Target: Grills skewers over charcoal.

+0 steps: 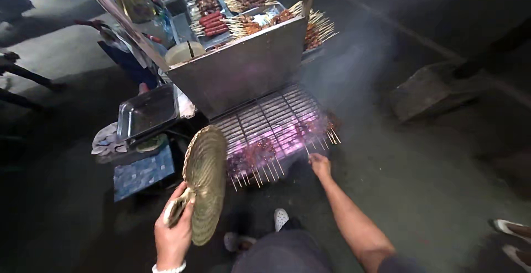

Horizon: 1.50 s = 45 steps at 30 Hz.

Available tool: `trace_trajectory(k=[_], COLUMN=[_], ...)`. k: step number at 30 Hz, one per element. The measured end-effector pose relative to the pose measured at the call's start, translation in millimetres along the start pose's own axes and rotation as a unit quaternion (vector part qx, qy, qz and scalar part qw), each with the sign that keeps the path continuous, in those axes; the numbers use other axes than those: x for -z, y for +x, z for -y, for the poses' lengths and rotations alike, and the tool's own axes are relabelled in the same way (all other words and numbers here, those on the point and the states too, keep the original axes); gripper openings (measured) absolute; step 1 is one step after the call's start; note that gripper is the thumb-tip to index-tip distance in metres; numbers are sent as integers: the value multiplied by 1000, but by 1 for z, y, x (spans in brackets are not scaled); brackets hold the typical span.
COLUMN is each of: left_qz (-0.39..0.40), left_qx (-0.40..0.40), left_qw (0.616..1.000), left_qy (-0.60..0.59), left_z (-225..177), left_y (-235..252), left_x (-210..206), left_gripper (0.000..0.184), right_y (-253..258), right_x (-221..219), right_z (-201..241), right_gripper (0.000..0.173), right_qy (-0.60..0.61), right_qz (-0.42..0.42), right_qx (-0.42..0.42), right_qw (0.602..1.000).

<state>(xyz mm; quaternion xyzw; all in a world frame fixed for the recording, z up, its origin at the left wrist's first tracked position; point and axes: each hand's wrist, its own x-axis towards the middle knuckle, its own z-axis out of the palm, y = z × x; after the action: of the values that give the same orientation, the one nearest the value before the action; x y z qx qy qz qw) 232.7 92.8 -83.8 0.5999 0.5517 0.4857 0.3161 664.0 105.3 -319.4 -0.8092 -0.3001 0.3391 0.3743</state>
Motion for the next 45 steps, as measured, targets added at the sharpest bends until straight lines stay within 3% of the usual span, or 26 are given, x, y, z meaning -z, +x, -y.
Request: trace_trajectory(k=[7, 11, 13, 16, 19, 21, 24, 29, 33, 37, 41, 43, 45], left_qz=[-4, -53, -15, 69, 71, 74, 65, 41, 51, 35, 55, 17, -10], left_qx=[9, -49, -38, 48, 10, -52, -3, -76, 17, -24, 22, 12, -46], left_qw=[997, 994, 998, 993, 997, 993, 998, 991, 998, 998, 995, 999, 995], left_qy=[-73, 87, 55, -88, 32, 70, -19, 98, -26, 35, -76, -27, 90], left_z=[2, 9, 10, 9, 7, 8, -1, 4, -3, -2, -3, -1, 9], left_y=[6, 8, 5, 7, 10, 10, 8, 4, 2, 5, 7, 9, 9], left_x=[1, 12, 8, -11, -21, -23, -16, 1, -6, -7, 0, 6, 12], left_gripper=[52, 47, 47, 50, 45, 42, 43, 43, 45, 43, 48, 46, 43], right_y=[12, -19, -34, -45, -52, -54, -51, -27, -5, 0, -8, -22, -41], right_x=[10, 9, -12, -54, -82, -84, -72, -27, -9, -6, -3, 0, -7], right_z=[3, 15, 16, 14, 21, 25, 19, 2, -3, -2, 1, 9, 15], right_gripper=[29, 33, 34, 36, 30, 27, 27, 28, 29, 29, 35, 39, 38], right_qy=[-111, -128, -76, 3, 27, 34, 48, 24, -12, -40, -94, -138, -129], right_qz=[-44, -94, -22, 145, 187, 172, 130, 52, 22, 19, 5, -28, -35], right_qx=[9, 46, 28, -21, -43, -45, -36, -11, -38, -39, -20, 2, 23], right_qw=[993, 986, 997, 989, 981, 983, 990, 998, 999, 998, 995, 990, 991])
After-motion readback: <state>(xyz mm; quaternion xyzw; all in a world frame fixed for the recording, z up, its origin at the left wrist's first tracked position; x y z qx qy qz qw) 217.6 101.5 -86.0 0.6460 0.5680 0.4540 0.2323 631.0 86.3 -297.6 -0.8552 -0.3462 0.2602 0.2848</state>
